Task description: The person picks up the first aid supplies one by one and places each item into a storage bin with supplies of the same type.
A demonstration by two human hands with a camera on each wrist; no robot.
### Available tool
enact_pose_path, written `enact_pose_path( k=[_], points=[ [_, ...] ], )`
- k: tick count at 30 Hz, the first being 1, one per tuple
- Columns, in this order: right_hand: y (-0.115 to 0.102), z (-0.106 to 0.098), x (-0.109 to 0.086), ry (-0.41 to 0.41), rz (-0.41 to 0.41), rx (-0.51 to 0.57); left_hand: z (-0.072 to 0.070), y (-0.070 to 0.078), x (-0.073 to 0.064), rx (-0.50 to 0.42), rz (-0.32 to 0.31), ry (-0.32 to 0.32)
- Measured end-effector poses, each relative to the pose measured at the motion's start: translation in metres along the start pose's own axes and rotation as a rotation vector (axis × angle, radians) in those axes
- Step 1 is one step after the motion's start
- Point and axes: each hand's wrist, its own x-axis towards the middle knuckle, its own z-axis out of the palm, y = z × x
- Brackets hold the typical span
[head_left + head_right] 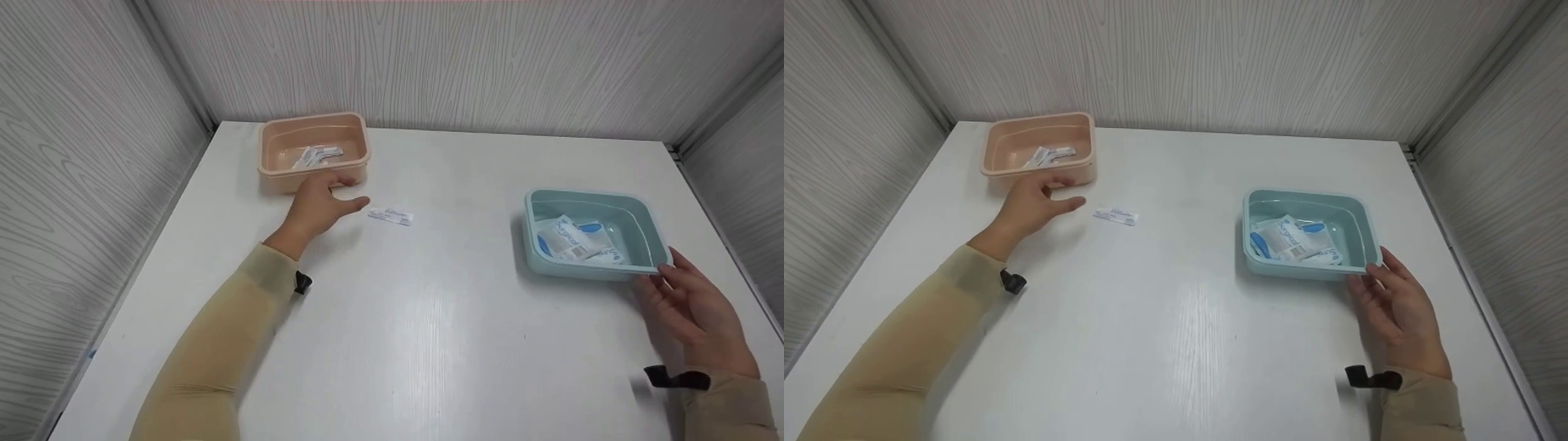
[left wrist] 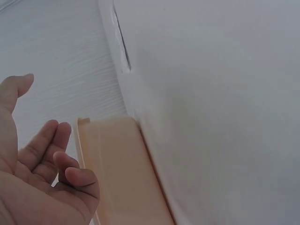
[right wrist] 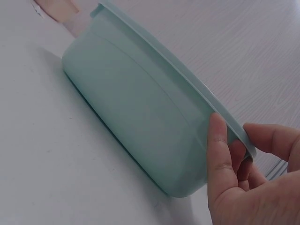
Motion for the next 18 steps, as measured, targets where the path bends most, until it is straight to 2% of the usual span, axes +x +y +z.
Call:
enact_pose_path(
  k=[6, 13, 18],
  points=[
    [0.003, 0.001, 0.003, -0.017, 0.027, 0.023, 0.006, -0.008, 0.008, 0.049, -0.016, -0.119],
    [0.003, -0.001, 0.002, -0.022, 0.060, -0.001, 0.017, -0.012, 0.013, 0.050, -0.084, -0.181],
    [0.003, -0.001, 0.000, 0.008, 0.039, -0.013, 0.022, -0.007, 0.015, 0.116, -0.097, -0.215]
  ],
)
